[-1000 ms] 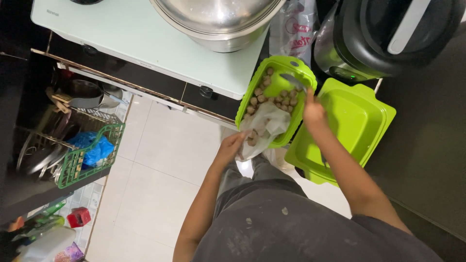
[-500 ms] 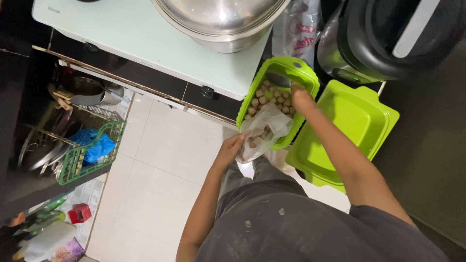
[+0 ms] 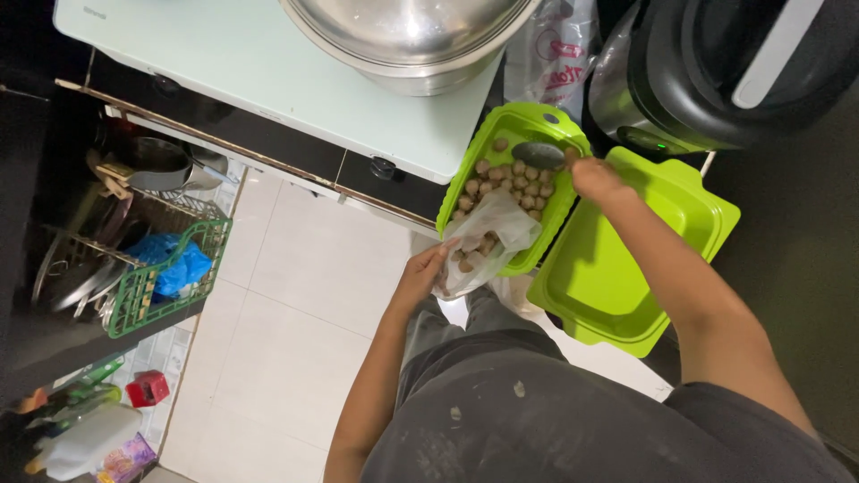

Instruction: Transferring meatballs from a storage container into a plastic bag using a slotted spoon.

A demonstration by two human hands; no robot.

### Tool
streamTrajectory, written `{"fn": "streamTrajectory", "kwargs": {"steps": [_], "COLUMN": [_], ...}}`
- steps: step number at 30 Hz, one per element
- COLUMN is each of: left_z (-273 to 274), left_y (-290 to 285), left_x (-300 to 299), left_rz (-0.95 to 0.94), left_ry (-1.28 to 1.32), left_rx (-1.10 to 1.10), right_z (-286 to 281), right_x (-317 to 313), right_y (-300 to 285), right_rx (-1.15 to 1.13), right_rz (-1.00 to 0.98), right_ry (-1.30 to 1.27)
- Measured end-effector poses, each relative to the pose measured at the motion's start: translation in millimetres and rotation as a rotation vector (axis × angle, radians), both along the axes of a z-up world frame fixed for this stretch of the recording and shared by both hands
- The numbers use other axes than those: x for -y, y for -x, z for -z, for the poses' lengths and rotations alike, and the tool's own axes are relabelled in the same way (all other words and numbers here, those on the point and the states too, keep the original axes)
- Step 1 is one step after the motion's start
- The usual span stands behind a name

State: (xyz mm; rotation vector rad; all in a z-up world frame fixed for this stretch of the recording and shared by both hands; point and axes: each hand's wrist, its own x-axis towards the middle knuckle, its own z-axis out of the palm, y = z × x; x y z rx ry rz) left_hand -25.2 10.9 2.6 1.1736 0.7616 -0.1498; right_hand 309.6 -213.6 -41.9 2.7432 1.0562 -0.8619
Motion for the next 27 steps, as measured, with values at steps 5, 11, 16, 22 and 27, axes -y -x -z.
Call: {"fn": "streamTrajectory", "kwargs": {"steps": [5,11,16,22,27], "left_z": [39,32,-3,-7,5], "left_y": [5,4,2,1,5], "left_x": [-2,-3,-1,-1,-2], "left_rz": [-0.003,-0.008,-0.011,-0.010,-0.041], "left_ry": [-0.001,-0.013,-0.017,-0.059,-0.036], "left_rx": [0.011,0.015,0.024,0.042,0.060], "right_z": [-48,-45,132,139,151], "right_x": [-20,-24,23,15,26], "right_y": [-4,5,-5,10,9], "right_rx": [-0.053,-0.362,-0.629,-0.921,-1.050], "right_rz": [-0.115,0.163,0.305,0.729,0.826], "right_ry": [0.081,-0.045,-0.180,-0.230,-0.333]}}
